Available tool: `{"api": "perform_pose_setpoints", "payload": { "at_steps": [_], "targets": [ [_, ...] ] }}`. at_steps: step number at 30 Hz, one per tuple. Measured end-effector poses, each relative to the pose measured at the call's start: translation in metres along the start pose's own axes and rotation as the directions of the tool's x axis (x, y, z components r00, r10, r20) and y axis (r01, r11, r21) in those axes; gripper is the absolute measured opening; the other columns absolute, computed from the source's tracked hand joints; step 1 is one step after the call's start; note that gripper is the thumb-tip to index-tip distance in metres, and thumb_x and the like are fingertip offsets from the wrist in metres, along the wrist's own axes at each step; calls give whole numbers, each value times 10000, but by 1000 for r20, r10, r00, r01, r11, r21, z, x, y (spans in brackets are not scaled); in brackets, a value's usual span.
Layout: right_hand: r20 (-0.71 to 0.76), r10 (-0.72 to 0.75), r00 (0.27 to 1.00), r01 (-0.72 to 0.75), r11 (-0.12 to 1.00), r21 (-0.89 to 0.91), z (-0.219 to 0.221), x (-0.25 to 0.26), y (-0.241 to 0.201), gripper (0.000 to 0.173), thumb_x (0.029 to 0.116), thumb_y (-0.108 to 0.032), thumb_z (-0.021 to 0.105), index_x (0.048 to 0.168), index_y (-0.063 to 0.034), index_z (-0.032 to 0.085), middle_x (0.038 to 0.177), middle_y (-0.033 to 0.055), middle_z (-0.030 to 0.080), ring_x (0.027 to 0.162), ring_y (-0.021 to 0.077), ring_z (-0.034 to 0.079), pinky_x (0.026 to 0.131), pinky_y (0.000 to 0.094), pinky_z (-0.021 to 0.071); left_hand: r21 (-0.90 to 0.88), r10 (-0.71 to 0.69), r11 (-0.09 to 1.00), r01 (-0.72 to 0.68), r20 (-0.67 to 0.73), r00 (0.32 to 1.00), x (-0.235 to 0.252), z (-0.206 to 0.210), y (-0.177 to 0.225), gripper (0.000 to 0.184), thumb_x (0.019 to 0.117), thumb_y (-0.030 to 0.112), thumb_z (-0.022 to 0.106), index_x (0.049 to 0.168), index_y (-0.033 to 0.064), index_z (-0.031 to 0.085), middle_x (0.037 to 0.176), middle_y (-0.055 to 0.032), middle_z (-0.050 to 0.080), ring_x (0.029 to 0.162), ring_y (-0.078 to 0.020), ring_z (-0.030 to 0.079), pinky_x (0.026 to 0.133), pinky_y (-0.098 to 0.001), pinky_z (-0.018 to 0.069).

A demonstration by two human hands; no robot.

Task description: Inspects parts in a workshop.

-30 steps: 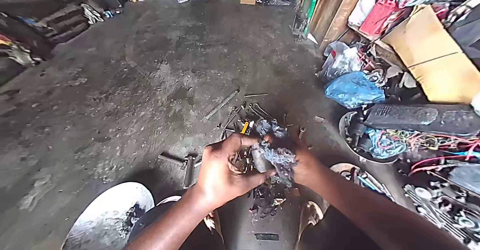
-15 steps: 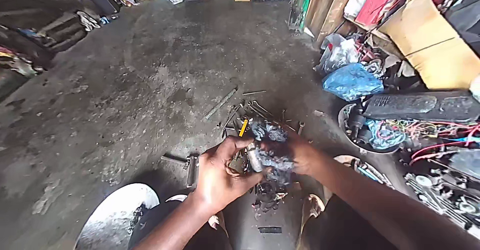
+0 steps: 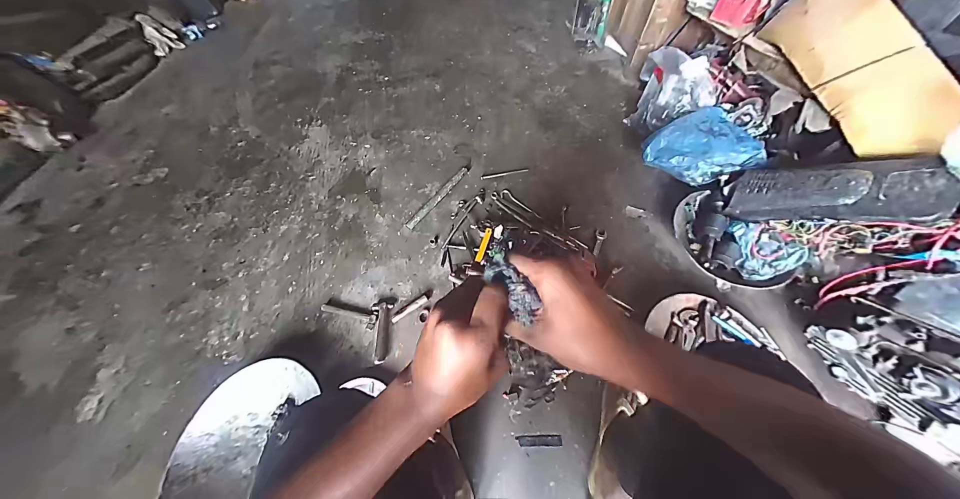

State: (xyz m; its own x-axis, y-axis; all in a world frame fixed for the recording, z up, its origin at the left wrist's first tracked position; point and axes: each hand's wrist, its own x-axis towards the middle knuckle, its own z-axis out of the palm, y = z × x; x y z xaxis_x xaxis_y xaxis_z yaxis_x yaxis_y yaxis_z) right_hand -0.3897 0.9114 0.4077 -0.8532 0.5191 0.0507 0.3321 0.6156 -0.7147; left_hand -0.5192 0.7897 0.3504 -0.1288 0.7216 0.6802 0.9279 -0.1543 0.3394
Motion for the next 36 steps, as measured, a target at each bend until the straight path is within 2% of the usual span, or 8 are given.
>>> {"api": "perform_pose_setpoints", "payload": {
  "at_steps": [4,7,11,13,16,20,27,36],
  "targets": [
    [57,0,998,-15,963,270,-8,4,18,369,765,-200,866,1081,-87,713,892,-17,725,836,55,688,765,271,593,-137,-49,989,51,19,999,1,-4,-1,352,749,213,760,1036,23,688,912,-89,751,847,-151,734,758,-317,615],
    [362,191,913,-409,430,805,-21,5,34,374,879,66,646,1198,-73,508,849,15,696,741,79,694,692,234,600,-416,-128,902,117,2,992,4,-9,1,548,692,300,950,1099,24,707,1051,-44,769,989,-103,736,890,-306,636],
    [48,65,997,-73,976,204,-10,-3,10,339,764,-197,865,1054,-98,720,873,-6,721,813,77,684,736,294,582,-134,-59,989,63,31,998,-3,-2,2,373,734,250,765,1026,35,677,881,-81,731,828,-153,720,740,-315,604],
    [18,18,1000,-16,988,-151,1,-7,-5,428,754,-230,838,1140,-95,710,898,100,716,857,249,695,734,487,563,1,-14,1000,14,33,999,-6,5,3,299,746,196,697,974,11,646,781,-129,680,717,-230,695,642,-357,579],
    [56,-8,998,0,989,149,-8,4,19,391,777,-280,874,1090,-104,720,924,-5,728,880,63,688,798,296,588,-164,-82,982,89,52,995,-2,5,0,363,730,251,782,1013,41,692,872,-58,744,809,-106,721,730,-286,606],
    [234,187,954,-299,649,700,-26,0,35,573,797,9,807,1291,-28,520,1037,6,689,924,36,683,842,211,589,-572,-131,807,147,70,989,-1,3,-3,594,650,172,972,1142,20,674,1092,-51,765,1026,-166,739,932,-374,638],
    [-59,349,935,-164,574,802,-24,6,61,266,916,10,705,1171,-25,636,1010,81,727,916,137,717,825,301,623,-744,-61,666,51,14,998,1,-1,-16,674,681,59,951,1260,34,605,1241,-163,710,1172,-347,684,1011,-497,595],
    [70,259,963,-153,314,937,-10,-16,34,321,1085,-241,504,1323,-31,551,1180,125,683,1085,210,689,941,414,600,-687,-93,715,130,91,991,5,3,-16,667,868,262,839,1368,-17,497,1396,-184,611,1318,-334,585,1116,-493,517]
  ]
}}
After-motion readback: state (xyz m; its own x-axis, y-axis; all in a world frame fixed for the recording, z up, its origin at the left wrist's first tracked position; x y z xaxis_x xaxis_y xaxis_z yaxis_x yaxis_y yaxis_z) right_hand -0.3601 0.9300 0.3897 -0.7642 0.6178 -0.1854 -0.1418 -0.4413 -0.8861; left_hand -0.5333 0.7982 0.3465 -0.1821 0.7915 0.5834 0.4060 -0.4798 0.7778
